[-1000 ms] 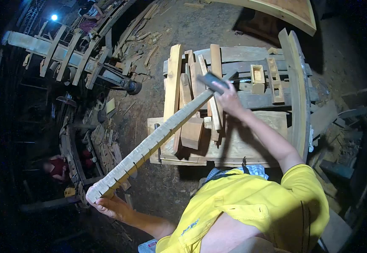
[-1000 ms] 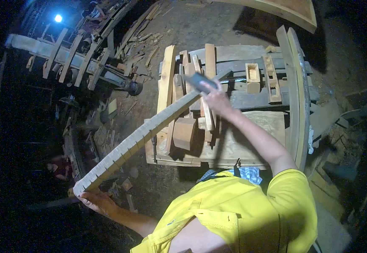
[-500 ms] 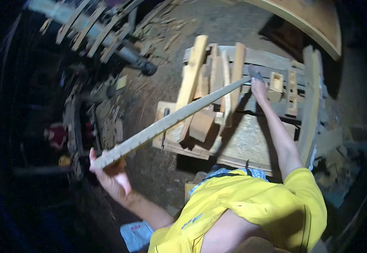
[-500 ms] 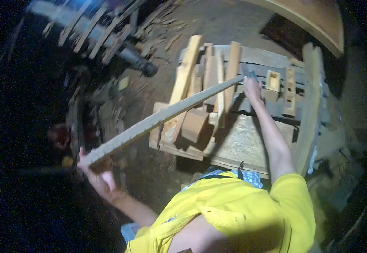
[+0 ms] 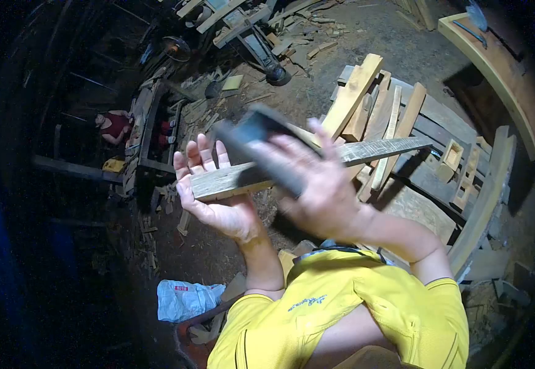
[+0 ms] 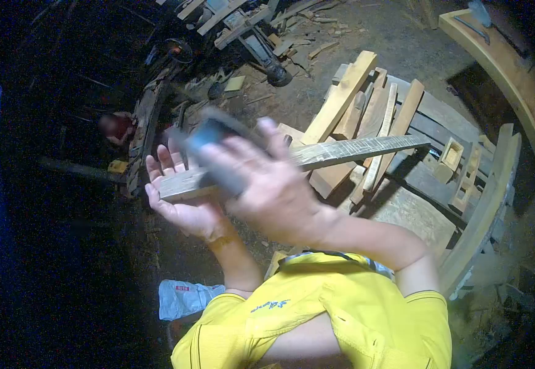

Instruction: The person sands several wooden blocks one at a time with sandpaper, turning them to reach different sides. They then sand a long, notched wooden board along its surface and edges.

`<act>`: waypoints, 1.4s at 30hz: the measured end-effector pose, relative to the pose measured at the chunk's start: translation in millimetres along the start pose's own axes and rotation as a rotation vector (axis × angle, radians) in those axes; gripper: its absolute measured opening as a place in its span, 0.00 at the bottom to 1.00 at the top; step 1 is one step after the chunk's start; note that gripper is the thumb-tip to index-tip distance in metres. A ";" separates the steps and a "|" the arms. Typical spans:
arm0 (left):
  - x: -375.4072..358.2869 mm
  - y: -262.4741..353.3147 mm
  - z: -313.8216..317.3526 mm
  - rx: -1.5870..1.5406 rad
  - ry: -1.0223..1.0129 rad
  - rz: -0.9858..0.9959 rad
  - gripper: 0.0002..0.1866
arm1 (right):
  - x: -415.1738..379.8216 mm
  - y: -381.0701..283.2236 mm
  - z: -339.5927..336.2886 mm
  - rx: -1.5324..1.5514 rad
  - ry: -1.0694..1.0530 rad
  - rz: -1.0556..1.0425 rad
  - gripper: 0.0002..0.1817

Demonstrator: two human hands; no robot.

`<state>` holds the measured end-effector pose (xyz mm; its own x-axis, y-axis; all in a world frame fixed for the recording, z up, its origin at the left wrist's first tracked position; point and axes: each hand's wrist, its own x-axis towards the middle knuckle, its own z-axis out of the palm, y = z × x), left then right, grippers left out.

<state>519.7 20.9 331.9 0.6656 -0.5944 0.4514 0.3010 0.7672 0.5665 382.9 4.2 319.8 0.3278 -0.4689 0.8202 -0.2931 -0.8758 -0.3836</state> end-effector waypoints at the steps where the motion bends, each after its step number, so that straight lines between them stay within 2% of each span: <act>1: 2.0 1.8 -9.0 -0.049 -0.042 -0.044 0.24 | 6.0 -14.9 4.7 0.058 0.005 -0.021 0.21; 3: -4.7 2.9 15.2 0.156 0.119 0.030 0.28 | 14.9 -34.8 17.2 0.013 0.104 -0.102 0.23; 5: -1.3 5.4 11.0 0.093 0.006 0.017 0.31 | 10.5 -35.7 23.0 0.110 0.037 -0.070 0.22; 6: -0.7 4.2 12.7 0.083 0.014 0.029 0.31 | 4.7 -28.6 18.6 0.091 -0.028 -0.095 0.23; 8: -8.2 -1.4 20.4 0.091 0.012 0.054 0.31 | -12.4 -10.9 11.9 0.022 -0.081 -0.025 0.23; 10: -7.5 -2.5 10.6 0.107 -0.071 0.058 0.31 | -34.0 10.7 7.9 -0.061 -0.186 0.042 0.25; 11: -7.3 -2.6 7.7 0.102 -0.109 0.063 0.31 | -43.8 21.7 3.1 -0.026 -0.143 0.062 0.18; 13: -6.3 -2.8 5.4 0.090 -0.098 0.054 0.31 | -66.5 42.0 -5.8 -0.174 -0.188 0.168 0.23; 17: -7.2 -5.4 6.2 0.114 -0.089 0.058 0.30 | -113.2 87.2 -16.9 -0.297 -0.153 0.321 0.15; 18: -7.2 -5.7 7.1 0.120 -0.082 0.060 0.30 | -129.4 104.0 -19.7 -0.376 -0.187 0.297 0.13; 21: -6.6 -6.6 7.8 0.131 -0.087 0.055 0.30 | -165.9 153.3 -24.4 -0.534 -0.174 0.408 0.13; 23: -4.4 -7.0 4.7 0.147 -0.100 0.057 0.30 | -182.2 187.2 -33.8 -0.550 -0.268 0.627 0.18; 24: -3.5 -7.1 4.0 0.163 -0.104 0.037 0.31 | -204.9 216.4 -29.1 -0.536 -0.168 0.721 0.21; 26: -1.3 -7.1 1.9 0.200 -0.113 -0.012 0.31 | -236.0 261.2 -33.6 -0.538 -0.142 0.927 0.25; 27: 2.2 -4.5 -5.3 0.195 -0.154 -0.073 0.32 | -242.4 278.6 -44.1 -0.509 -0.295 1.103 0.25; 28: 6.2 -1.6 -14.0 0.183 -0.182 -0.144 0.32 | -264.4 304.6 -42.2 -0.523 -0.195 1.108 0.25; 29: 9.7 0.9 -21.6 0.171 -0.209 -0.214 0.32 | -277.7 324.6 -43.1 -0.572 -0.198 1.133 0.25; 31: 13.2 7.5 -31.7 0.238 -0.207 -0.228 0.31 | -284.9 344.5 -48.7 -0.625 -0.294 1.249 0.23; 33: 14.9 16.6 -45.4 0.353 -0.045 -0.404 0.30 | -315.3 381.6 -41.4 -0.723 -0.212 1.187 0.22; 34: 15.9 20.6 -52.1 0.337 0.022 -0.463 0.29 | -314.2 384.2 -44.9 -0.737 -0.247 1.258 0.20; 35: 17.0 19.5 -58.7 0.332 0.025 -0.460 0.29 | -314.1 384.0 -45.8 -0.741 -0.248 1.252 0.20; 38: 11.7 14.7 -63.8 0.093 0.373 -0.454 0.28 | -319.8 387.8 -49.4 -0.790 -0.349 1.292 0.18; 39: 8.8 9.4 -66.8 0.084 0.384 -0.448 0.28 | -319.1 382.9 -49.2 -0.797 -0.356 1.278 0.18; 41: 6.0 -2.5 -80.8 0.083 0.318 -0.243 0.27 | -315.9 374.2 -47.7 -0.756 -0.306 1.365 0.19; 42: 6.8 -5.5 -85.0 0.114 0.218 -0.219 0.31 | -313.0 369.9 -47.5 -0.762 -0.321 1.352 0.19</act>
<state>580.6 33.1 273.2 0.7278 -0.6672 0.1588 0.3832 0.5877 0.7126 129.2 -167.5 -58.6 -0.3983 -0.9125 -0.0935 -0.8444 0.4046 -0.3513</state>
